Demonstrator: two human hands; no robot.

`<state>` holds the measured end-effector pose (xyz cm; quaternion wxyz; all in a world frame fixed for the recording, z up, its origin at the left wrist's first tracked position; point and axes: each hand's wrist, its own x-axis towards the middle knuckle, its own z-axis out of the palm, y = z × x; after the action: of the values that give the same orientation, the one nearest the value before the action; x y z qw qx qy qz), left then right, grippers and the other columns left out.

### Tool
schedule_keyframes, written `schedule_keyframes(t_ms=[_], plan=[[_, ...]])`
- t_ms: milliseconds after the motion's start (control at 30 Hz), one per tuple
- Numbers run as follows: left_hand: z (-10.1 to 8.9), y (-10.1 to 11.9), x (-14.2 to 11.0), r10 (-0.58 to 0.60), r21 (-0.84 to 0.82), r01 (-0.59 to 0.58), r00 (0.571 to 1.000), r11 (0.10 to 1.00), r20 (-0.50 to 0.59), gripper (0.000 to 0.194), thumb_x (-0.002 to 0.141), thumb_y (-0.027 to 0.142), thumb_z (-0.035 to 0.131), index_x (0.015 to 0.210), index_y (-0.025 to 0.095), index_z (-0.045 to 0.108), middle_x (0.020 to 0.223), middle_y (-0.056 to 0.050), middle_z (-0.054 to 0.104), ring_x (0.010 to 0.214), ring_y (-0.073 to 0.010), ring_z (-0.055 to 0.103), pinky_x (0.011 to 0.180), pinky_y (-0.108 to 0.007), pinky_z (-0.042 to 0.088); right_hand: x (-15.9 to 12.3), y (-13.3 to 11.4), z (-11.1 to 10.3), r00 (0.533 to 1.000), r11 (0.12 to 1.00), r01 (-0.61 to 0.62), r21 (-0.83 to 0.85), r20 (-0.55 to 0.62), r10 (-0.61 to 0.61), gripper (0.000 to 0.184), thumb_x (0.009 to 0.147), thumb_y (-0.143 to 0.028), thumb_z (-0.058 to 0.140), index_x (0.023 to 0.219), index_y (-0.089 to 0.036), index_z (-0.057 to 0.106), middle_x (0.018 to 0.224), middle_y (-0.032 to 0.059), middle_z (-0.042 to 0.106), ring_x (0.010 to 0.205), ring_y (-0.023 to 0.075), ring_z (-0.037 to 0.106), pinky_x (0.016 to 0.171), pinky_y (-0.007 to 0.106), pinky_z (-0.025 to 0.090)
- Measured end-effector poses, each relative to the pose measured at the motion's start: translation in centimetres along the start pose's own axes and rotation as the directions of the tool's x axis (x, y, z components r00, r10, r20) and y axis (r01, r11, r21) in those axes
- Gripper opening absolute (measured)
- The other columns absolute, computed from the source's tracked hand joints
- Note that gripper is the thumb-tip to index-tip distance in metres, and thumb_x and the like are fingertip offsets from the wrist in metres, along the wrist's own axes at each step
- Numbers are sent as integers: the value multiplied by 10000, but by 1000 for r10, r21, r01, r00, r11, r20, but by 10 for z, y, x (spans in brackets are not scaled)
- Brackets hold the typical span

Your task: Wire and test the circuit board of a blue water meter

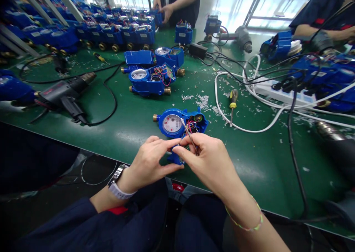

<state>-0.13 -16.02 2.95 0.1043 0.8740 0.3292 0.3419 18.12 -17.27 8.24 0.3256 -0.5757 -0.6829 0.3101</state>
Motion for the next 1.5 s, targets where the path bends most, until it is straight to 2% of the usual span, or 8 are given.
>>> schedule_keyframes(t_ms=[367, 533, 967, 1100, 1200, 1300, 1400, 1500], plan=[[1, -7, -3, 42, -43, -40, 998, 998, 48, 535, 874, 433, 668, 1256, 96, 502, 978, -93, 741, 835, -209, 705, 745, -341, 494, 18, 5, -10, 936, 981, -183, 71, 317, 152, 252, 786, -384, 592, 686, -165, 665, 481, -38, 476, 423, 98, 390, 403, 228, 269], [0, -7, -2, -12, -98, 17, 998, 995, 55, 533, 832, 441, 713, 1220, 121, 536, 978, -87, 752, 818, -217, 712, 740, -353, 509, 16, 3, -6, 957, 998, -33, -58, 285, 49, 197, 803, -303, 547, 653, -182, 587, 492, -51, 417, 459, 96, 356, 423, 223, 252], [1, 4, 0, -142, -299, 149, 989, 943, 44, 545, 735, 418, 810, 1159, 166, 579, 1022, -60, 759, 839, -197, 722, 787, -330, 536, 18, 20, -1, 953, 991, 27, 134, 294, -66, 81, 730, -236, 512, 659, -197, 506, 531, -78, 332, 477, 90, 303, 447, 232, 264], [-1, -1, -1, -234, -248, 235, 972, 940, 33, 534, 740, 430, 796, 1165, 174, 599, 883, -37, 757, 780, -202, 713, 748, -343, 545, 9, 9, -10, 935, 978, 176, 116, 291, -202, 112, 702, -169, 503, 612, -210, 449, 528, -80, 316, 462, 77, 306, 448, 224, 263], [-4, -7, -3, -332, -229, 327, 943, 917, 21, 549, 761, 419, 776, 1218, 178, 589, 848, -30, 741, 776, -200, 695, 744, -357, 556, -3, 7, -25, 948, 969, 221, 106, 211, -239, 156, 728, -149, 539, 600, -209, 475, 512, -67, 375, 446, 79, 355, 438, 224, 286], [-6, -10, -5, -327, -352, 326, 943, 877, 57, 558, 772, 388, 760, 1253, 177, 572, 974, -56, 732, 812, -184, 689, 780, -354, 572, -11, 15, -42, 998, 982, 60, 181, -4, -60, 133, 802, -241, 632, 681, -210, 586, 529, -39, 506, 401, 85, 394, 381, 223, 289], [-4, -12, -8, -353, -523, 382, 922, 762, 158, 576, 762, 335, 760, 1269, 162, 549, 1007, -67, 728, 857, -184, 696, 806, -340, 577, -14, 31, -56, 977, 964, -65, 257, -182, 115, 181, 794, -359, 710, 749, -222, 601, 634, -5, 612, 355, 82, 390, 334, 233, 272], [-3, -18, -13, -381, -634, 452, 888, 627, 257, 588, 765, 308, 748, 1288, 162, 524, 1020, -78, 730, 899, -195, 691, 830, -350, 563, -16, 51, -62, 953, 987, -123, 101, -265, 146, 228, 813, -440, 697, 814, -230, 609, 712, 31, 660, 388, 113, 437, 362, 260, 307]])
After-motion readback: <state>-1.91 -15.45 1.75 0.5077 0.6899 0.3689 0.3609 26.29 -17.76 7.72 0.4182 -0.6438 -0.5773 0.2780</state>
